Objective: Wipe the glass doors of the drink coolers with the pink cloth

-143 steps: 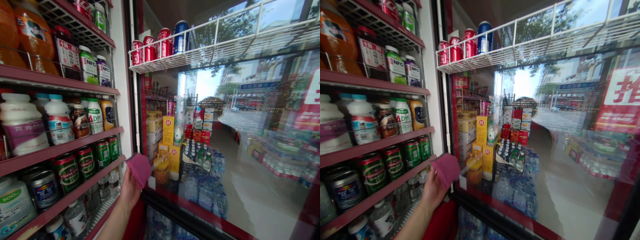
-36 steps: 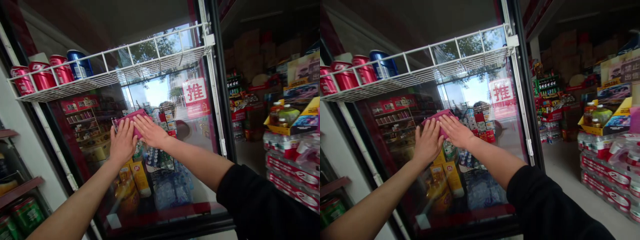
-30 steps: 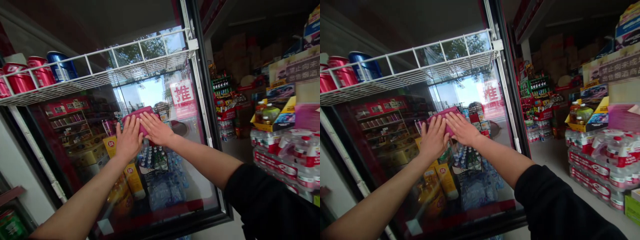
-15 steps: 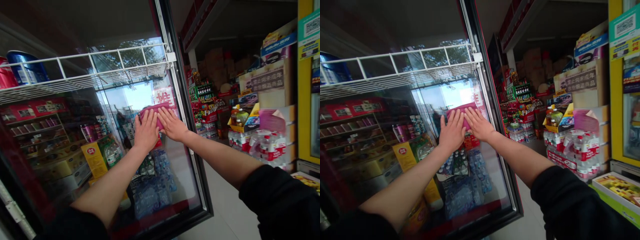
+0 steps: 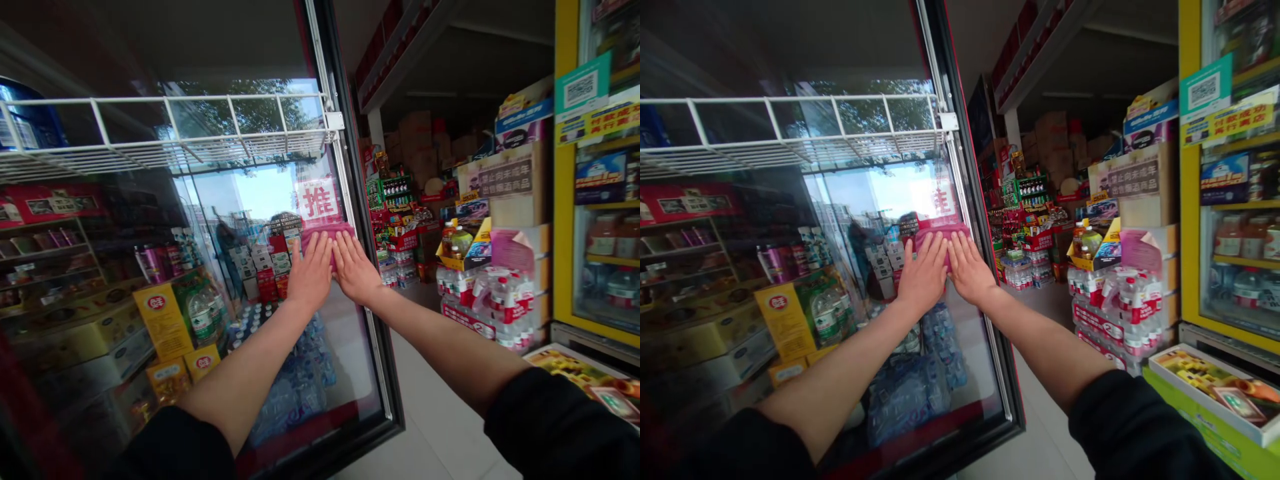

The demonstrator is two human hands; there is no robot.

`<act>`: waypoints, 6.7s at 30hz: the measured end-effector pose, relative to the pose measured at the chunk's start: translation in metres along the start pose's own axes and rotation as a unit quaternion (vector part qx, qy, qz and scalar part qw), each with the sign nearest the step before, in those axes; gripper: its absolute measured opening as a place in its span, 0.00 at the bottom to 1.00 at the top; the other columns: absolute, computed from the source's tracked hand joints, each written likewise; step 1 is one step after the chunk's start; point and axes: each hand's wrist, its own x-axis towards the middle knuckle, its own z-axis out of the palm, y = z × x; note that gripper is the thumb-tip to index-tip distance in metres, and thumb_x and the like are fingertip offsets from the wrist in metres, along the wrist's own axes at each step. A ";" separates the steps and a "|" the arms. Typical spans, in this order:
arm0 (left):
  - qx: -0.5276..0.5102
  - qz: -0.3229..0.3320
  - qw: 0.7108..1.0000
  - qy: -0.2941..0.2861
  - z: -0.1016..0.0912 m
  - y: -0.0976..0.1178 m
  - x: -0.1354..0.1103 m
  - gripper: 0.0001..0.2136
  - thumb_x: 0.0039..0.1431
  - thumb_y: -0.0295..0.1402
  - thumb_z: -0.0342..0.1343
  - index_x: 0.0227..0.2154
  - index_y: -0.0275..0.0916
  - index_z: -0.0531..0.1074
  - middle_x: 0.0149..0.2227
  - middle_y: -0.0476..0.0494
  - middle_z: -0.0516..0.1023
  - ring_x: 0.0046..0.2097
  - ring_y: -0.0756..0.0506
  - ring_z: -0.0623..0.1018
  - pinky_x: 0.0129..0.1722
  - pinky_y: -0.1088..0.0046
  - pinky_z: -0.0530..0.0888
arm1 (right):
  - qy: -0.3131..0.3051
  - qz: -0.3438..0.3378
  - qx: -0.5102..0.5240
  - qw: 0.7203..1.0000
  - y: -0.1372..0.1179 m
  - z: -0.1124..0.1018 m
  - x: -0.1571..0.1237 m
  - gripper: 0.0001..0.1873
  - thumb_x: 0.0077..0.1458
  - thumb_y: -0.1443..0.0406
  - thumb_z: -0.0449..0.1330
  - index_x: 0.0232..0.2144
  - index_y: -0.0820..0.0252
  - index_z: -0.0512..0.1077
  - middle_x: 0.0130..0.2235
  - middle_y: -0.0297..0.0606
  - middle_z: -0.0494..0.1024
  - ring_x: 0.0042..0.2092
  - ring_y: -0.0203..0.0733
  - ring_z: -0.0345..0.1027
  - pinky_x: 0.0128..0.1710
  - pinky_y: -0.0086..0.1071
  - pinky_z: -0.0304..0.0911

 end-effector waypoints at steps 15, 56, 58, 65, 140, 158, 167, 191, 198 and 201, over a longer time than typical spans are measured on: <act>-0.020 0.007 0.999 -0.035 0.033 -0.003 -0.069 0.32 0.77 0.39 0.40 0.79 0.38 0.46 0.82 0.44 0.44 0.83 0.40 0.47 0.81 0.38 0.42 | -0.012 -0.009 0.023 1.000 -0.044 0.025 -0.052 0.39 0.72 0.62 0.54 0.77 0.79 0.52 0.80 0.66 0.49 0.82 0.66 0.40 0.79 0.64 0.48; 0.022 -0.083 0.995 0.042 -0.050 -0.198 -0.098 0.37 0.75 0.42 0.47 0.80 0.35 0.42 0.83 0.33 0.42 0.83 0.35 0.45 0.80 0.39 0.36 | 0.054 -0.146 0.078 0.985 -0.141 -0.023 0.141 0.47 0.72 0.52 0.55 0.80 0.71 0.42 0.83 0.54 0.42 0.83 0.62 0.32 0.82 0.62 0.28; 0.025 -0.096 0.994 0.037 -0.043 -0.193 -0.112 0.36 0.76 0.42 0.47 0.80 0.36 0.44 0.83 0.33 0.41 0.83 0.35 0.44 0.80 0.38 0.38 | 0.052 -0.140 0.086 0.985 -0.150 -0.013 0.128 0.49 0.72 0.52 0.55 0.80 0.71 0.40 0.83 0.54 0.41 0.83 0.61 0.30 0.82 0.62 0.28; 0.037 -0.100 0.994 -0.016 0.004 -0.163 -0.204 0.34 0.76 0.43 0.49 0.79 0.38 0.51 0.82 0.33 0.45 0.82 0.32 0.51 0.80 0.38 0.46 | 0.001 -0.207 0.094 0.974 -0.190 0.024 0.048 0.48 0.71 0.51 0.59 0.79 0.71 0.47 0.81 0.56 0.48 0.82 0.63 0.39 0.81 0.61 0.39; 0.102 -0.213 0.969 -0.077 -0.011 -0.289 -0.392 0.33 0.75 0.41 0.48 0.77 0.31 0.56 0.80 0.25 0.50 0.81 0.30 0.53 0.79 0.39 0.51 | 0.052 -0.351 0.184 0.916 -0.408 0.059 0.104 0.46 0.68 0.56 0.62 0.77 0.75 0.52 0.80 0.58 0.51 0.82 0.59 0.41 0.83 0.58 0.39; 0.153 -0.216 0.964 -0.034 -0.148 -0.441 -0.272 0.35 0.75 0.43 0.39 0.78 0.27 0.49 0.81 0.27 0.51 0.83 0.31 0.43 0.78 0.37 0.31 | 0.155 -0.361 0.239 0.888 -0.447 0.003 0.348 0.39 0.76 0.52 0.43 0.79 0.66 0.46 0.83 0.48 0.44 0.83 0.67 0.30 0.77 0.72 0.14; 0.127 -0.261 0.956 -0.029 -0.132 -0.433 -0.302 0.33 0.75 0.39 0.37 0.78 0.29 0.47 0.83 0.39 0.46 0.83 0.38 0.41 0.78 0.40 0.26 | 0.086 -0.315 0.254 0.910 -0.494 0.008 0.317 0.40 0.75 0.55 0.45 0.80 0.68 0.43 0.83 0.51 0.37 0.82 0.70 0.18 0.76 0.75 0.12; 0.022 -0.308 0.948 -0.082 -0.070 -0.356 -0.421 0.33 0.74 0.37 0.38 0.80 0.48 0.46 0.82 0.40 0.50 0.83 0.40 0.39 0.77 0.47 0.23 | 0.000 -0.304 0.274 0.912 -0.534 0.035 0.150 0.41 0.70 0.65 0.51 0.77 0.82 0.45 0.81 0.63 0.45 0.83 0.60 0.30 0.82 0.63 0.23; 0.028 -0.308 0.945 -0.110 -0.057 -0.336 -0.441 0.31 0.75 0.32 0.34 0.78 0.36 0.54 0.80 0.30 0.56 0.83 0.39 0.41 0.78 0.39 0.28 | -0.036 -0.323 0.240 0.915 -0.539 0.039 0.119 0.37 0.68 0.73 0.42 0.76 0.85 0.49 0.81 0.63 0.46 0.83 0.60 0.35 0.82 0.62 0.32; 0.029 -0.313 0.942 -0.116 -0.053 -0.326 -0.447 0.30 0.75 0.32 0.35 0.76 0.35 0.57 0.78 0.29 0.60 0.83 0.38 0.45 0.79 0.36 0.32 | -0.035 -0.332 0.233 0.913 -0.539 0.040 0.108 0.36 0.69 0.73 0.42 0.75 0.84 0.54 0.80 0.63 0.50 0.82 0.60 0.40 0.82 0.63 0.37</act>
